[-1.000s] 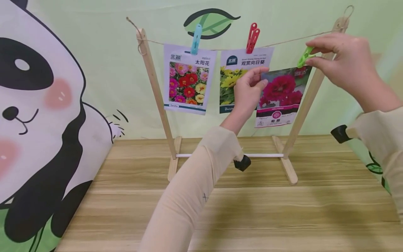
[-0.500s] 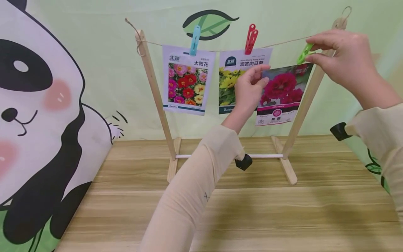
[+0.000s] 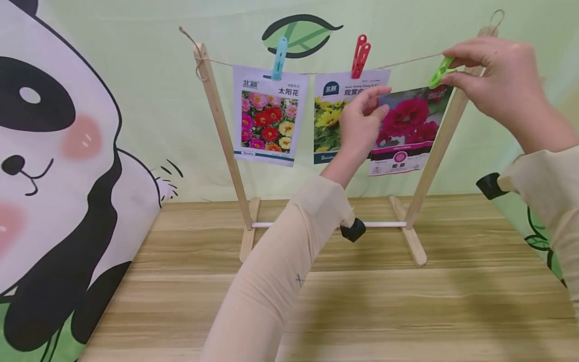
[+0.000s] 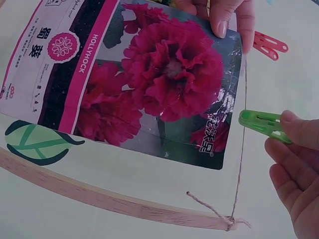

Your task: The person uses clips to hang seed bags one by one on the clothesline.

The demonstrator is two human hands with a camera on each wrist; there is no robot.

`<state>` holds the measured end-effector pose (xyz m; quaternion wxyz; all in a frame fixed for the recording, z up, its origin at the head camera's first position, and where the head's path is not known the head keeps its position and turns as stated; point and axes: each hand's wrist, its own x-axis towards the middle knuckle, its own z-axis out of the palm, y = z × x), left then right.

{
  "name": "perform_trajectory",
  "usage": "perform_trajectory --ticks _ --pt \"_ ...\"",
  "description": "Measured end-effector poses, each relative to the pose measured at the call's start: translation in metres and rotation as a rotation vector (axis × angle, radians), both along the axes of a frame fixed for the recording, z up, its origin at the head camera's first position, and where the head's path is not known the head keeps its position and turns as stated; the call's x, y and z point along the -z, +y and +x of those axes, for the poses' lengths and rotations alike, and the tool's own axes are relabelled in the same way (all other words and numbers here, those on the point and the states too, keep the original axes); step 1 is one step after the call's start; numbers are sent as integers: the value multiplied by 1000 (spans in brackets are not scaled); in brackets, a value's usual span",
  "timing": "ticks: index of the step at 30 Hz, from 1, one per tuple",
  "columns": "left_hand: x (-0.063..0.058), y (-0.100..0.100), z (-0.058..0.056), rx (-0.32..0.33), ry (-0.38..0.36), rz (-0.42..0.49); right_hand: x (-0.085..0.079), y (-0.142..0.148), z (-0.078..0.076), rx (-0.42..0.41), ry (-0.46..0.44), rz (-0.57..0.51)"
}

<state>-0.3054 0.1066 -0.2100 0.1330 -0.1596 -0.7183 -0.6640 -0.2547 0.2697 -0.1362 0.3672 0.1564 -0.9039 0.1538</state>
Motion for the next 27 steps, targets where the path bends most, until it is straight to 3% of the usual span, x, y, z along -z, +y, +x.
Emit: perform_trajectory --ticks 10,27 --pt "-2 2 -2 -11 8 10 -1 0 -2 -8 48 -7" --pt "-10 6 -3 -34 52 3 -10 4 -3 23 36 1"
